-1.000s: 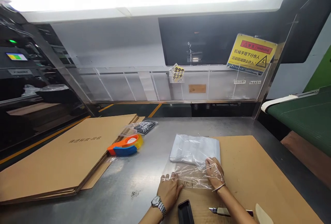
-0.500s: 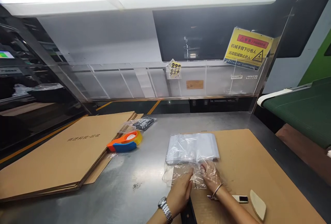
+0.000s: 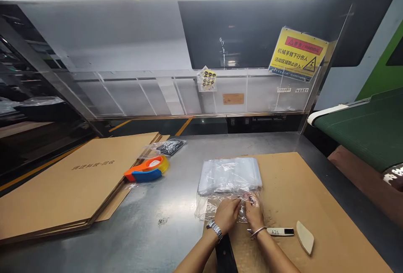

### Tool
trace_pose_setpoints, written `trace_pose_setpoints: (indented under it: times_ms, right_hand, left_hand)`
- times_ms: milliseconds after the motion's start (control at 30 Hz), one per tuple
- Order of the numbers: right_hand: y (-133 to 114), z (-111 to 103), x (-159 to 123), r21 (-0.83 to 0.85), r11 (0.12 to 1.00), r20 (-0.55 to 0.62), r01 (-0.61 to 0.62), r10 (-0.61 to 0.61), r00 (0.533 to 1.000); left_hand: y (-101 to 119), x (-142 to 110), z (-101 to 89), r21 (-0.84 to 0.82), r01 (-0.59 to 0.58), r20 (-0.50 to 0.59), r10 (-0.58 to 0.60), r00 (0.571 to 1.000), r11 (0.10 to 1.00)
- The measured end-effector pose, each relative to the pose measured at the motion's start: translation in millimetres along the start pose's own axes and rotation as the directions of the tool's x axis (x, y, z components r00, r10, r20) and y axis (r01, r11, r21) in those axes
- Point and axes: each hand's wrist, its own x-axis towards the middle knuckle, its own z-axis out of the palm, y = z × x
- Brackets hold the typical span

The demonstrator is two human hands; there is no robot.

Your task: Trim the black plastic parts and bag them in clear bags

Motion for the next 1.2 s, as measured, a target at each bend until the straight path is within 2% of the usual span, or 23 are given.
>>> trace_pose_setpoints:
  times_ms: [67,167,333,500,633,767,900,1067,1133,1200]
  right_hand:
    - [-2.7,-1.8,-2.7,-0.007,1.0,0.027,0.013,-0.013,1.0]
    - [-7.1,-5.7,-12.4,0.002,1.0,0.002,0.007,-0.007,1.0]
    - [-16.8,-12.7,-34.8,0.033,0.999,-0.014,-0.031,0.031,0.999]
    - [-24.3,-19.7,-47.5,0.031,0.997,-0.011,-0.07,0.07,0.997]
    - [-29.4,-22.9,-54.4,0.02,0.997,-0.012,-0.076,0.077,0.997]
    - [-42.3,-22.6,-66.4,0.02,0.998,0.047,-0.056,0.055,0.997]
    - [-53.1,-21.3,-75.4,0.038,0.998,0.124,-0.046,0.041,0.991]
    - [-48.6,-28.1,-73.2,0.061,0.996,0.101,-0.064,0.058,0.993]
    - [-49.3,-31.8,-75.3,0.045,0.998,0.1,-0.049,0.044,0.994]
    - [-54.8,-33.8,-81.7,0.017,1.0,0.158,-0.01,0.007,0.987]
  left_hand:
    - [1.5,6.5,3.2,0.063,-0.041,0.022,0.04,0.999,0.997]
    - [3.9,18.8,5.6,0.124,-0.057,0.021,0.055,0.998,0.991]
    - [8.2,24.6,5.3,0.108,-0.042,-0.045,0.047,0.998,0.993]
    - [2.7,0.4,-1.8,-0.006,-0.025,-0.091,0.024,0.996,1.0]
    - [2.9,-27.4,-12.8,-0.184,0.006,-0.12,-0.029,0.992,0.983]
    - [14.4,-46.1,-16.6,-0.412,0.076,-0.059,-0.11,0.992,0.908]
    - [22.0,-53.2,-6.7,-0.57,0.106,-0.049,-0.163,0.985,0.815]
    - [20.2,-65.3,3.3,-0.601,0.187,-0.165,-0.349,0.922,0.777]
    - [21.7,-74.0,3.6,-0.575,0.194,-0.217,-0.377,0.901,0.795]
    - [24.5,-83.0,3.7,-0.537,0.172,-0.287,-0.371,0.883,0.826]
